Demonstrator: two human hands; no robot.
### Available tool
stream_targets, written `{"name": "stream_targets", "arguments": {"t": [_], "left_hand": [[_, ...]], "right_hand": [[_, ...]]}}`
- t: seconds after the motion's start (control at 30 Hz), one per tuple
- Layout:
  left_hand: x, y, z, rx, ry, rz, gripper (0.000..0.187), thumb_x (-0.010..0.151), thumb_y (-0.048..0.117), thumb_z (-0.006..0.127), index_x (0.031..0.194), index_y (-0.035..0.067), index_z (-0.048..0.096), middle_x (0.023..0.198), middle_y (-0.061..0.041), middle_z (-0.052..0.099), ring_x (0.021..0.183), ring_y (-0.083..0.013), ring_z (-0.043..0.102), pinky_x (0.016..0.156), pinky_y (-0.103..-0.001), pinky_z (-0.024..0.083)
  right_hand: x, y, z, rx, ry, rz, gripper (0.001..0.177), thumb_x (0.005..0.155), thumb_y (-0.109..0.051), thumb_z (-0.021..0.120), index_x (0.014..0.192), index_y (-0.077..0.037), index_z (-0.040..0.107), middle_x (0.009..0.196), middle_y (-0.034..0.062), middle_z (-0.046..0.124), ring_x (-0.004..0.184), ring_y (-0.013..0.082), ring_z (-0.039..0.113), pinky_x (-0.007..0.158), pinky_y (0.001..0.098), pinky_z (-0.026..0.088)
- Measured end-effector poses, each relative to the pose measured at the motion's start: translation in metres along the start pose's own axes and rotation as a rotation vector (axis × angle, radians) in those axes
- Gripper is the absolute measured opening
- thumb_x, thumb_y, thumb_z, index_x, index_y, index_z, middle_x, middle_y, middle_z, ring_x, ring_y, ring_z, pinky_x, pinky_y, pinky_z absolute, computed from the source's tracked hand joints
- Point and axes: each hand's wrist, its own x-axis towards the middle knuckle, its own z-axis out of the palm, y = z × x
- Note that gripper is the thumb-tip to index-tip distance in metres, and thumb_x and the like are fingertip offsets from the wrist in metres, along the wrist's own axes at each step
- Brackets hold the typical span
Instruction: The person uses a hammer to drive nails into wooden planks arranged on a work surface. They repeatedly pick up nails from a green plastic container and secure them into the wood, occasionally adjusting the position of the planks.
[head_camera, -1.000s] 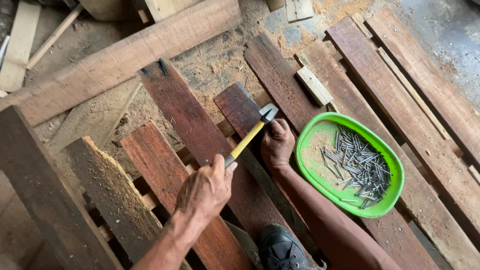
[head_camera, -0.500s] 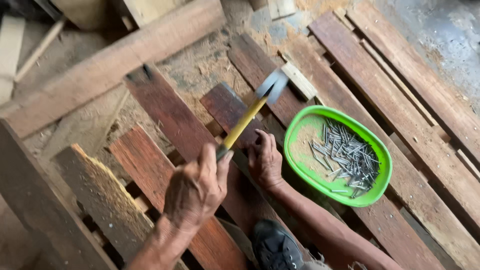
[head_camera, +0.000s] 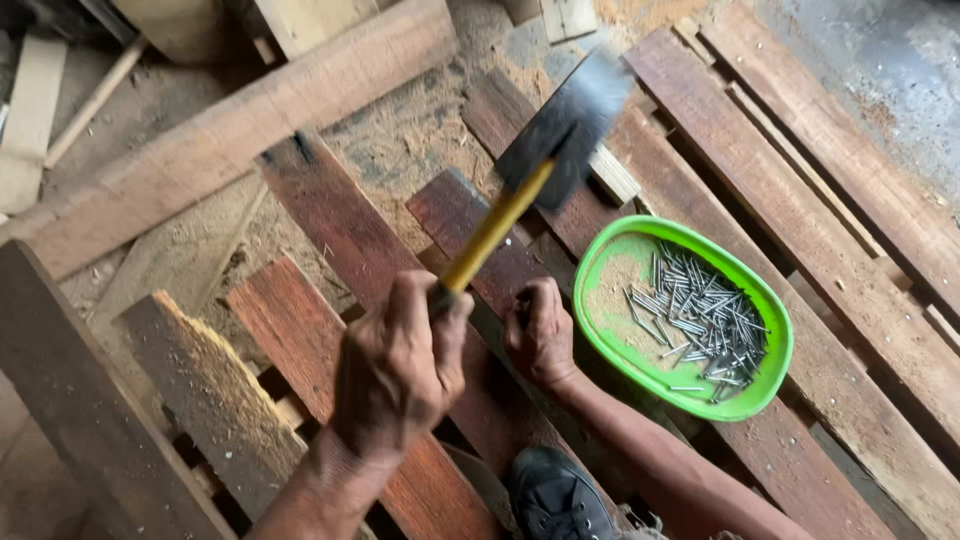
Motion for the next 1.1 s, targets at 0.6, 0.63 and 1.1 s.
{"name": "stream_targets", "arguments": {"t": [0.6, 0.63, 1.1], "left_hand": [[-0.059, -0.046, 0.076, -0.047, -0.53, -0.43, 0.046, 0.112, 0.046, 0.05, 0.127, 0.004, 0.06, 0.078, -0.028, 0.077, 0.071, -0.0465, 0.08, 0.068, -0.063, 0.061], [-0.043, -0.041, 0.067, 0.058, -0.503, -0.346, 0.046, 0.112, 0.052, 0.047, 0.123, 0.009, 0.059, 0.072, -0.023, 0.076, 0.068, -0.0415, 0.081, 0.069, -0.061, 0.062], [-0.087, -0.035, 0.088, -0.046, -0.277, -0.319, 0.034, 0.113, 0.039, 0.056, 0.104, 0.008, 0.05, 0.063, -0.015, 0.061, 0.049, -0.0387, 0.064, 0.039, -0.049, 0.045]], "right_hand": [[0.008, -0.008, -0.01, 0.053, -0.024, -0.096, 0.022, 0.09, -0.008, 0.075, 0.102, -0.013, 0.057, 0.084, 0.009, 0.054, 0.066, 0.0396, 0.067, 0.055, 0.0476, 0.056], [0.015, -0.005, -0.006, 0.06, -0.004, -0.107, 0.019, 0.091, -0.009, 0.073, 0.101, -0.013, 0.057, 0.082, 0.0099, 0.054, 0.064, 0.0409, 0.066, 0.054, 0.0475, 0.055], [0.0, -0.016, -0.042, 0.277, -0.196, -0.01, 0.016, 0.094, 0.004, 0.061, 0.106, -0.004, 0.057, 0.097, 0.0144, 0.058, 0.08, 0.0331, 0.061, 0.069, 0.044, 0.051]]}}
